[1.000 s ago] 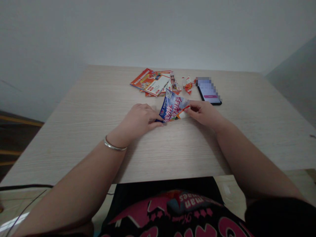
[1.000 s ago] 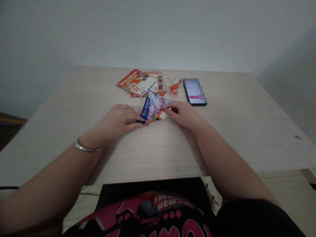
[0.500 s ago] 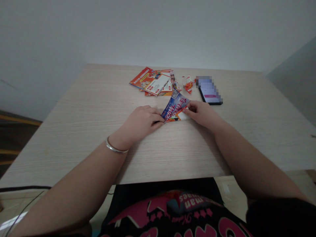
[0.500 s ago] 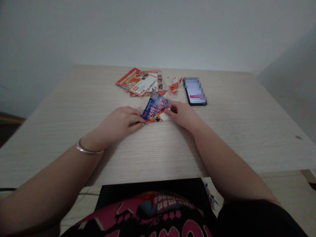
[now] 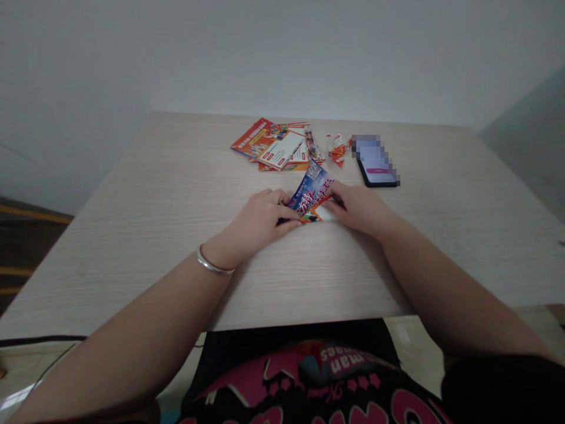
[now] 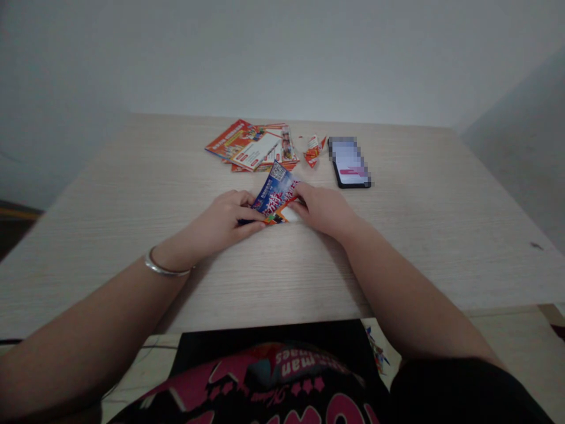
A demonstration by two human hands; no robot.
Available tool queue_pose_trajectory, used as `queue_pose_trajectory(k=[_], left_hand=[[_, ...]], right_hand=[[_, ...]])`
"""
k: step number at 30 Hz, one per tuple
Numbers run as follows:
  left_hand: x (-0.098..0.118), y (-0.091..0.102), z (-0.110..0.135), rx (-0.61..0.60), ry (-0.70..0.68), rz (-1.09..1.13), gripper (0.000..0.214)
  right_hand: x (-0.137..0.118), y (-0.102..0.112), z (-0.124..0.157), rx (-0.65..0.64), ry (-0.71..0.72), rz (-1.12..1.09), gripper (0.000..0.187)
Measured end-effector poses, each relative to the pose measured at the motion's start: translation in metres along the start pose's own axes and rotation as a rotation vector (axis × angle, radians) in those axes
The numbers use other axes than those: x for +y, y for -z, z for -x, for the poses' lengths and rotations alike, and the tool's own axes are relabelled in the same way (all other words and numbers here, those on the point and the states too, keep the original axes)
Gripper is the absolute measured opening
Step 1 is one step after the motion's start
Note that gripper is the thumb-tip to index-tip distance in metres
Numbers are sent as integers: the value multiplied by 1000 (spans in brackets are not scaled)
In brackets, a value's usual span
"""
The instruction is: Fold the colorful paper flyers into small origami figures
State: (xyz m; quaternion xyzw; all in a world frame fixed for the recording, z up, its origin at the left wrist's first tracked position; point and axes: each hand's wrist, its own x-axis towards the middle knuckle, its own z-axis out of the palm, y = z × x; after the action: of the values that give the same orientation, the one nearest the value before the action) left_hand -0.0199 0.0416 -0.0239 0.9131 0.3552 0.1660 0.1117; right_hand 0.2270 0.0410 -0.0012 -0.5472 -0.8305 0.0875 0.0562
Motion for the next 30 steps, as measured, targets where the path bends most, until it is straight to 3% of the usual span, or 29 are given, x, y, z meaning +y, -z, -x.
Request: queue_pose_trajectory(k=[6, 10, 19, 23, 30], left_hand=[[1, 3, 1, -3, 32, 44, 19], [5, 6, 1, -20, 75, 46, 19], [17, 17, 5, -5, 212, 53, 25], [17, 20, 7, -26, 105, -9, 35], [13, 23, 6, -173, -64, -67, 36]], right_hand=[[3, -4, -1, 6, 54, -192, 34], [7, -6, -4, -35, 2, -362, 32], [6, -8, -5, -16, -57, -265, 25], [5, -8, -6, -28, -35, -195, 25], [5, -8, -6, -38, 3, -117, 22]])
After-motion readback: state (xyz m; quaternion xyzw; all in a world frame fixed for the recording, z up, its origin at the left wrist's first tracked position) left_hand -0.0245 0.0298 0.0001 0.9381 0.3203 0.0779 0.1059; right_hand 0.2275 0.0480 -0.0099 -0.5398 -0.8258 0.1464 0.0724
